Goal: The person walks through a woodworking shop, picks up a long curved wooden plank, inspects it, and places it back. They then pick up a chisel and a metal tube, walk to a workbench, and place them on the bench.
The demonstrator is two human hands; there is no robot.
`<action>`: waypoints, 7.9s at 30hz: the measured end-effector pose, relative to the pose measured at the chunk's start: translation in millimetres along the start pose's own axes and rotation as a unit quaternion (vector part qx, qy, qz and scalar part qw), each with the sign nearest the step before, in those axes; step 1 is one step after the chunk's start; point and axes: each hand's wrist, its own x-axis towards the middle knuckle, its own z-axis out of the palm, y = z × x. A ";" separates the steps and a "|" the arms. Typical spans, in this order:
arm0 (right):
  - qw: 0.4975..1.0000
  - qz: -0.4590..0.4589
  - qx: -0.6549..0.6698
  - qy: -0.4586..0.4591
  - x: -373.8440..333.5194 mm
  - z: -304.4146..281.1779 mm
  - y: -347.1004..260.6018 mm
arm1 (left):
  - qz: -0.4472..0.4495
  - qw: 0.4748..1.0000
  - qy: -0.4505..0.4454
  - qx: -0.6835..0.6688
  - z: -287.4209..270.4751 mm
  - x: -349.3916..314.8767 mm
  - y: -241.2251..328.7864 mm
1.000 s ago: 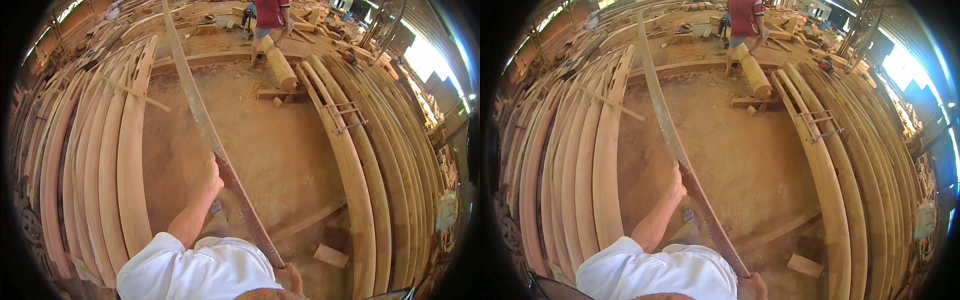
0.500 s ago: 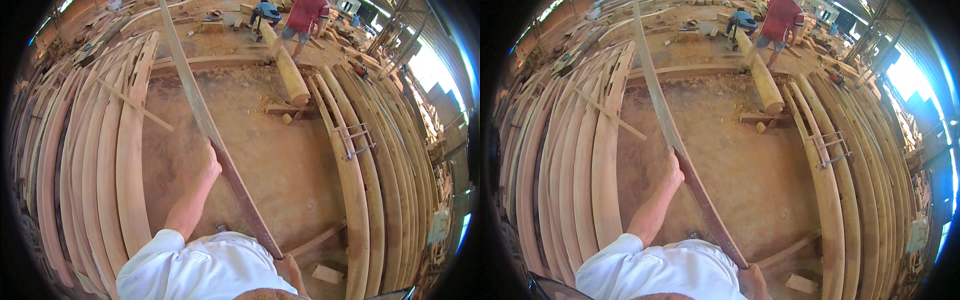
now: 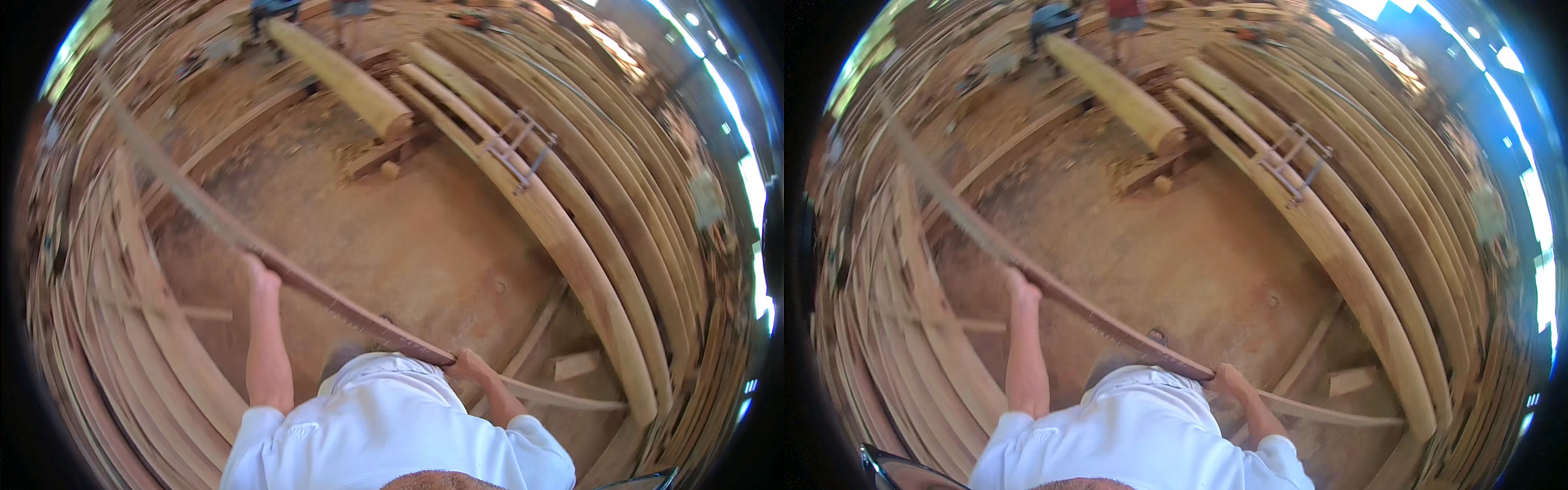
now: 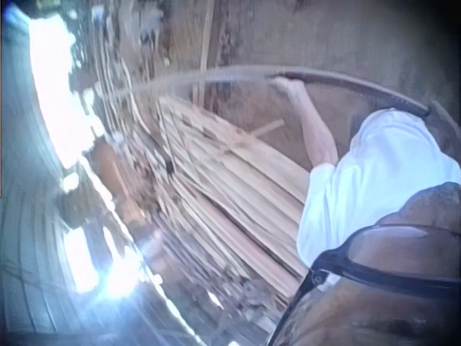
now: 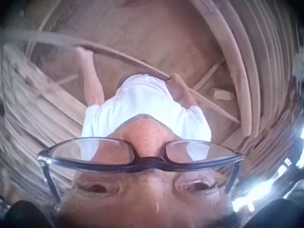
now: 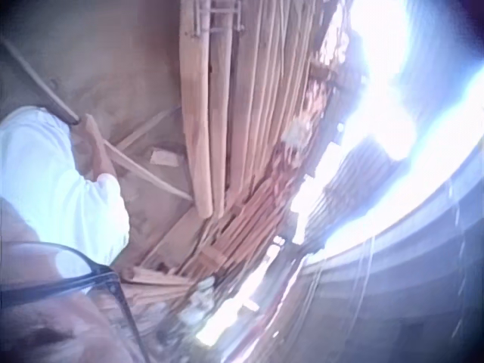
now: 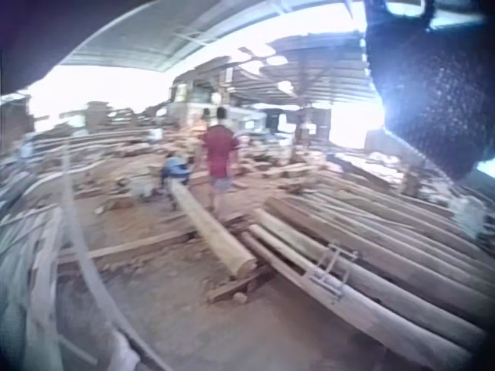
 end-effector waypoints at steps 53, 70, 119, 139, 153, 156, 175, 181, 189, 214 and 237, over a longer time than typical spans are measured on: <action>0.943 0.084 -0.023 0.323 36.8 -279.5 226.5 | -0.387 0.666 -0.578 -0.270 384.8 -2.5 -537.7; 0.915 0.227 -0.003 0.333 -67.4 -309.8 418.6 | -0.470 0.574 -0.607 -0.284 448.1 -151.5 -728.0; 0.861 0.353 0.216 0.297 -268.4 -344.4 900.1 | -0.596 0.744 -0.293 0.068 529.7 -693.4 -1077.0; 0.849 0.353 0.242 0.310 -252.6 -313.4 1121.3 | -0.486 0.797 -0.278 0.225 504.3 -804.8 -1273.9; 0.860 0.404 0.158 0.270 -173.3 -363.0 1203.2 | -0.451 0.749 -0.147 0.462 524.4 -800.1 -1429.6; 0.857 0.403 0.142 0.289 -162.2 -376.1 1229.6 | -0.494 0.744 -0.157 0.421 517.3 -795.6 -1481.5; 0.804 0.429 0.179 0.371 -63.9 -365.3 1273.5 | 0.109 0.211 -0.685 0.689 548.3 -769.4 -1334.0; 0.767 0.419 0.047 0.484 -48.0 -364.2 1237.0 | -0.023 0.224 -0.629 0.744 514.7 -735.0 -1284.5; 0.688 0.567 0.173 0.419 -23.6 -352.6 1173.3 | -0.118 0.053 -0.638 0.759 550.8 -766.6 -1297.2; 0.101 0.593 0.604 0.523 -64.9 -125.9 726.9 | -0.150 -0.109 -0.776 0.603 391.8 -1063.8 -1369.1; -0.272 0.508 0.624 0.527 -271.1 150.2 746.9 | -0.047 -0.453 -0.758 0.467 -127.1 -1341.4 -1173.5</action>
